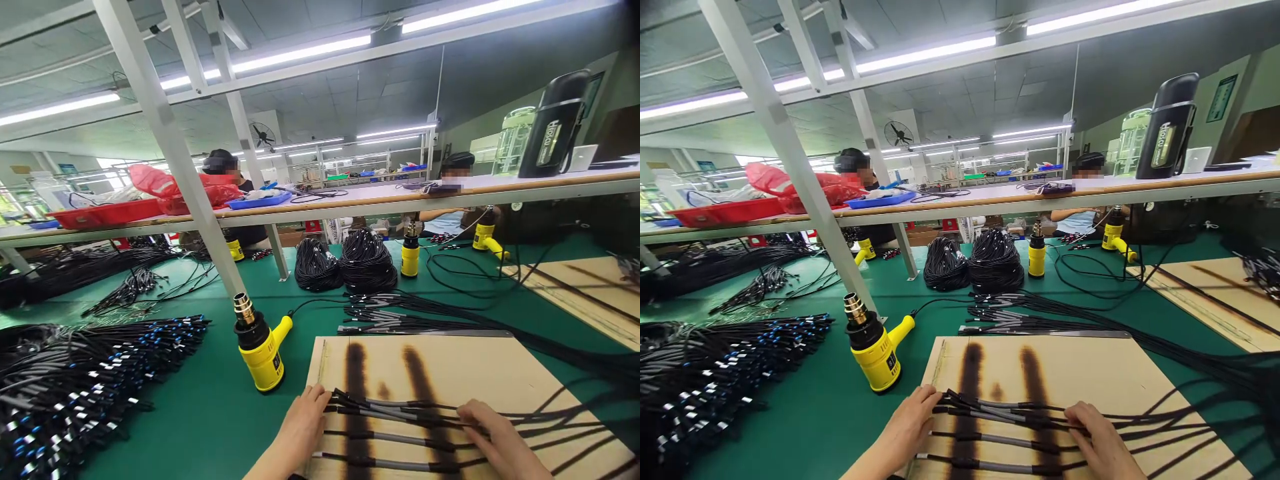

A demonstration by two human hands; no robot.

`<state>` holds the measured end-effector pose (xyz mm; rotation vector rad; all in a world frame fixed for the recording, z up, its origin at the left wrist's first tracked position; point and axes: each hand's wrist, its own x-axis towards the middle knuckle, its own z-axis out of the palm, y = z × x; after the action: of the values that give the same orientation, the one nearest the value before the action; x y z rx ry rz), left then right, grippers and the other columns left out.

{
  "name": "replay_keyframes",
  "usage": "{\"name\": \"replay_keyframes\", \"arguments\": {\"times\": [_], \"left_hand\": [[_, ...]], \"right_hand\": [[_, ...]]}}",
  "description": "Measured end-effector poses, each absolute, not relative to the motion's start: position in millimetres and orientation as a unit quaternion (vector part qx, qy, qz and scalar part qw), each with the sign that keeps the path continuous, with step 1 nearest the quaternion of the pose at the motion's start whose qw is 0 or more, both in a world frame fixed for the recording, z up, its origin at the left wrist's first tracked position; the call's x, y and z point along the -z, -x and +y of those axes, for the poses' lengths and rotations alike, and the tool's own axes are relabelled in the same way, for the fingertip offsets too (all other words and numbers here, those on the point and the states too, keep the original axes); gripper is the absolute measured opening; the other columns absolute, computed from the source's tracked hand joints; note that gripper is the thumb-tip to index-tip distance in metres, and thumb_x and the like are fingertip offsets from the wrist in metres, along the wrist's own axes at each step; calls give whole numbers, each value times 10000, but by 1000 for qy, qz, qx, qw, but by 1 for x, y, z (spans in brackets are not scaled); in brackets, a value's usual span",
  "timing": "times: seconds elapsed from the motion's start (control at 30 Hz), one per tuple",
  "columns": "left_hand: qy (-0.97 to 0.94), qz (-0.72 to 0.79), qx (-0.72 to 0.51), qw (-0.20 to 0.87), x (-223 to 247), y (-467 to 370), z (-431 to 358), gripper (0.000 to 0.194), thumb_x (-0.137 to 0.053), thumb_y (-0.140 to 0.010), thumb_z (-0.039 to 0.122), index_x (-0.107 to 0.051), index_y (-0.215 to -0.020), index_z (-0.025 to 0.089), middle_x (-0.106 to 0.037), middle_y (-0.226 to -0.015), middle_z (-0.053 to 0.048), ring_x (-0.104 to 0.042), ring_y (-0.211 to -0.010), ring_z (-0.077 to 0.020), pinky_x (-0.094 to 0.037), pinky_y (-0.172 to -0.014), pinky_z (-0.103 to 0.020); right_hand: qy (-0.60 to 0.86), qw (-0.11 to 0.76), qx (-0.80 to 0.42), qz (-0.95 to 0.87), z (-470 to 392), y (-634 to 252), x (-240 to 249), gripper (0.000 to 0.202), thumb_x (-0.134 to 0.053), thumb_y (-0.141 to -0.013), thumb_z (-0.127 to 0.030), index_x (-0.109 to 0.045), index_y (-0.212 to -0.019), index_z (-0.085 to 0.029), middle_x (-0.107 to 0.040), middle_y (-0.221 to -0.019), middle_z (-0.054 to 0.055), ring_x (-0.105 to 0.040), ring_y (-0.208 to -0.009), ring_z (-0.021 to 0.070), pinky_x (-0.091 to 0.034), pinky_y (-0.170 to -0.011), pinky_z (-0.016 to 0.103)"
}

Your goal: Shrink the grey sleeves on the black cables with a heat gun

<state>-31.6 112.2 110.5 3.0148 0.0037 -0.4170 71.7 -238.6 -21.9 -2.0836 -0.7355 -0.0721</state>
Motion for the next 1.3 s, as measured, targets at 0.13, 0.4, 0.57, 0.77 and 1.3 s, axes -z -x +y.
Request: {"name": "replay_keyframes", "arguments": {"times": [0.13, 0.4, 0.57, 0.77, 1.3], "left_hand": [[-993, -40, 111, 14, -99, 9, 94, 401, -484, -755, 82, -520, -1126, 231, -523, -1169, -49, -455, -1075, -237, -386, -894, -357], [-994, -45, 95, -31, -100, -15, 86, 200, -464, -771, 77, -570, -926, 148, -581, -1023, -93, -506, -993, -281, -406, -840, -447], [-993, -54, 102, -30, -98, -9, 87, 266, -402, -776, 32, -558, -948, 163, -587, -1034, -81, -520, -977, -260, -415, -828, -417], [-993, -49, 103, 4, -102, 1, 90, 261, -436, -757, 42, -582, -919, 184, -603, -995, -58, -541, -954, -229, -416, -812, -363], [-994, -14, 82, 64, -103, 22, 107, 195, -469, -723, 105, -614, -831, 176, -619, -927, -59, -565, -886, -205, -422, -754, -299]], "right_hand": [[861, 380, 3, -340, -226, -70, 23, 234, -421, -779, -103, -610, -871, -206, -631, -871, 62, -587, -838, 214, -464, -728, 326], [877, 347, 35, -330, -207, -72, 11, 219, -357, -783, -75, -539, -788, -199, -587, -826, 60, -575, -781, 208, -455, -686, 330], [869, 389, -19, -307, -202, -64, 9, 212, -392, -729, -103, -539, -847, -200, -640, -838, 60, -620, -790, 202, -485, -731, 313], [844, 451, -59, -283, -203, -70, 25, 275, -430, -743, -193, -582, -972, -194, -681, -931, 83, -650, -850, 204, -513, -781, 295], [839, 385, -78, -376, -193, -66, 7, 211, -397, -907, -325, -584, -921, -228, -648, -910, 51, -625, -848, 186, -486, -770, 261]]}}
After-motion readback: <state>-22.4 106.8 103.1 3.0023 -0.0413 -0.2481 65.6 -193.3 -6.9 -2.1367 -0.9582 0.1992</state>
